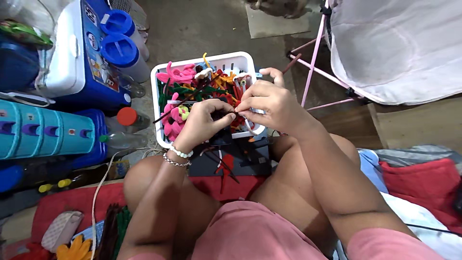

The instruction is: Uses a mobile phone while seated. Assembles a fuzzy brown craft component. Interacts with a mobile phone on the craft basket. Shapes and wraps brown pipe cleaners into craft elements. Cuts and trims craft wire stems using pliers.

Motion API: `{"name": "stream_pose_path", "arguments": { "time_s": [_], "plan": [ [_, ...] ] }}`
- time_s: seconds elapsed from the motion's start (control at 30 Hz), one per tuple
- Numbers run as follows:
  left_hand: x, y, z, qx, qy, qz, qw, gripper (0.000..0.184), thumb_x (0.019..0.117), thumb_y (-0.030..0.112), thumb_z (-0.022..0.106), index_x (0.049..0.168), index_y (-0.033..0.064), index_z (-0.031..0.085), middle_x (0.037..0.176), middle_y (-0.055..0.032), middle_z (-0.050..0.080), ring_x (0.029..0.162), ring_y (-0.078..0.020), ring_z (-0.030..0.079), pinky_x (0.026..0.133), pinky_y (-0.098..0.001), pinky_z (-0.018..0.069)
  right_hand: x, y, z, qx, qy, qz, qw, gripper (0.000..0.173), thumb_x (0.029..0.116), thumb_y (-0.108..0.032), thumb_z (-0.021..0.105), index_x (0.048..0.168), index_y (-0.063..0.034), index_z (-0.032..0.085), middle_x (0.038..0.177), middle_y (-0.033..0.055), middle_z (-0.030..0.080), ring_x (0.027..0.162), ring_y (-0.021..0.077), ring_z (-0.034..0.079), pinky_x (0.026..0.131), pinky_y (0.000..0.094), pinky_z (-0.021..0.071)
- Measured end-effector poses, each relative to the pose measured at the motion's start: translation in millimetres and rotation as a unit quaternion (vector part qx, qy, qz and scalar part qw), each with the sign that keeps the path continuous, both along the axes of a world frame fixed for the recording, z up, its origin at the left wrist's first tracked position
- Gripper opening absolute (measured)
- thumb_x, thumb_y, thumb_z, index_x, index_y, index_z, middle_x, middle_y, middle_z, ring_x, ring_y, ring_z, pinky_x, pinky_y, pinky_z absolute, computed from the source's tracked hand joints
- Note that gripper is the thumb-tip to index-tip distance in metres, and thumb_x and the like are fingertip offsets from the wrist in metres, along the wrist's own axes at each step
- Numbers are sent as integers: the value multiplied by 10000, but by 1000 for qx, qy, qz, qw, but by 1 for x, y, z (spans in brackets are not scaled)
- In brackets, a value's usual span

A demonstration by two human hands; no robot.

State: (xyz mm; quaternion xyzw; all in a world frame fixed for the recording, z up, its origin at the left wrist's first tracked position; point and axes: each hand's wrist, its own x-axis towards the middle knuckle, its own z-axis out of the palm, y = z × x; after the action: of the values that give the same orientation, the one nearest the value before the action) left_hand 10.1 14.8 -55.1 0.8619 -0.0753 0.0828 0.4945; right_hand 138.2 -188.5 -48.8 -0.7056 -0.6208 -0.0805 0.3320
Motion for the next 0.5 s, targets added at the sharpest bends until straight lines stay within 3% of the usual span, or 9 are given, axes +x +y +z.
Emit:
{"name": "stream_pose_path", "arguments": {
  "time_s": [0.5],
  "plan": [
    [4, -1, -3, 5, 5, 19, 1000, 95, 944, 135, 686, 932, 81, 764, 917, -6, 716, 830, -43, 672, 750, -218, 563, -4, 2, 0, 8, 1, -17, 1000, 113, 924, -132, 681, 924, -101, 790, 920, 45, 731, 942, 219, 690, 1107, 624, 333]
  ]
}}
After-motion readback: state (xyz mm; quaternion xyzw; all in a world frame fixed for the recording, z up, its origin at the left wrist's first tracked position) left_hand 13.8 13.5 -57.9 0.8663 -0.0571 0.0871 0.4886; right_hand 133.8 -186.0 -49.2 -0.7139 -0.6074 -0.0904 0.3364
